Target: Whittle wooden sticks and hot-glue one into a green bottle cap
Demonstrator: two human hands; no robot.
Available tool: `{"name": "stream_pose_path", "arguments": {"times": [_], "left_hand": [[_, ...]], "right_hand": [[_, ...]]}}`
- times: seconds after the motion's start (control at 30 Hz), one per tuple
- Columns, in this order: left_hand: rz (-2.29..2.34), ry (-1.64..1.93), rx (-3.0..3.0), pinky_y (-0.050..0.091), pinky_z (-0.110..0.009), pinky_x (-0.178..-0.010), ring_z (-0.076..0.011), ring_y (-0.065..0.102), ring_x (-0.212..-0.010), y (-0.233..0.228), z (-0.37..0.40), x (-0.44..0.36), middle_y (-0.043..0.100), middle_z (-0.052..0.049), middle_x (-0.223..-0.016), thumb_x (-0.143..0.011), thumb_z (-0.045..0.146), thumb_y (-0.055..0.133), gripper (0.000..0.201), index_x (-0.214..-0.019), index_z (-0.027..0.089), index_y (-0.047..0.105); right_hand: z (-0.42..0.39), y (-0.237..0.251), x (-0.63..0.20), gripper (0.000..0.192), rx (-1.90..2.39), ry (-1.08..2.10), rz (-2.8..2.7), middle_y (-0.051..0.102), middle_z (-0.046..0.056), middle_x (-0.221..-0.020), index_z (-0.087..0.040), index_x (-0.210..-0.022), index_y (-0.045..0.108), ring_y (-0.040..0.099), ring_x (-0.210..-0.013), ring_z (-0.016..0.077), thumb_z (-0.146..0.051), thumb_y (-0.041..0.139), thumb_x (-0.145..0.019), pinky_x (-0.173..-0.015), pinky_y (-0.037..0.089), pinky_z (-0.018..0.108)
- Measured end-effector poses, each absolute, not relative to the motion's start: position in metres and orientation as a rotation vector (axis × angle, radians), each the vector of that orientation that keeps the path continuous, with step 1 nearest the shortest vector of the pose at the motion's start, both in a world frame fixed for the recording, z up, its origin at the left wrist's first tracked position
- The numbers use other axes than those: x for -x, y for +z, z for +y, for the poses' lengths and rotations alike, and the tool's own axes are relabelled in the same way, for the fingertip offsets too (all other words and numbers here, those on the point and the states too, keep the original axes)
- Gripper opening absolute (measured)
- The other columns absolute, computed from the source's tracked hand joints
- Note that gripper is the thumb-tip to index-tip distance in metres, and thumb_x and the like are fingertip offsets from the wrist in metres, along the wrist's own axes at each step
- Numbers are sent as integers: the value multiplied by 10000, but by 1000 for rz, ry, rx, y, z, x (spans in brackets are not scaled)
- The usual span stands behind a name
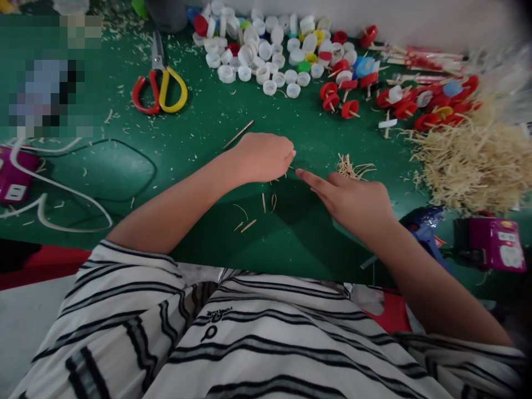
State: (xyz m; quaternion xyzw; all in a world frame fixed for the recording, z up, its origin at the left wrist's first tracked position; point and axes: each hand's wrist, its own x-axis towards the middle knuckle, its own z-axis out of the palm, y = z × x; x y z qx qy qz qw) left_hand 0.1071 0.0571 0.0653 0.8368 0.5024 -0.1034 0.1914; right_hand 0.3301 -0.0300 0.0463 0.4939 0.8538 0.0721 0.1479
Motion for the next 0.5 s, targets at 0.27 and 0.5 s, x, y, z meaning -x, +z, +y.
{"name": "stream_pose_path", "arguments": {"times": [0.27, 0.5], "left_hand": [[1309, -209, -2395, 498, -393, -892, -291, 720, -988, 58, 62, -103, 746, -137, -1002, -1087, 387, 345, 440, -1139, 181, 730], [1325, -248, -2409, 491, -391, -839, -296, 720, -961, 59, 62, -104, 752, -150, -1009, -1085, 383, 322, 465, -1181, 176, 727]], "right_hand": [[-17, 46, -335, 563, -1403, 86, 2452, 759, 47, -1011, -473, -1719, 343, 608, -723, 179, -423, 279, -1162, -562, 163, 326], [-28, 47, -325, 578, -1449, 34, 2407, 772, 60, -1034, -425, -1738, 320, 642, -727, 188, -423, 273, -1162, -564, 182, 340]]}}
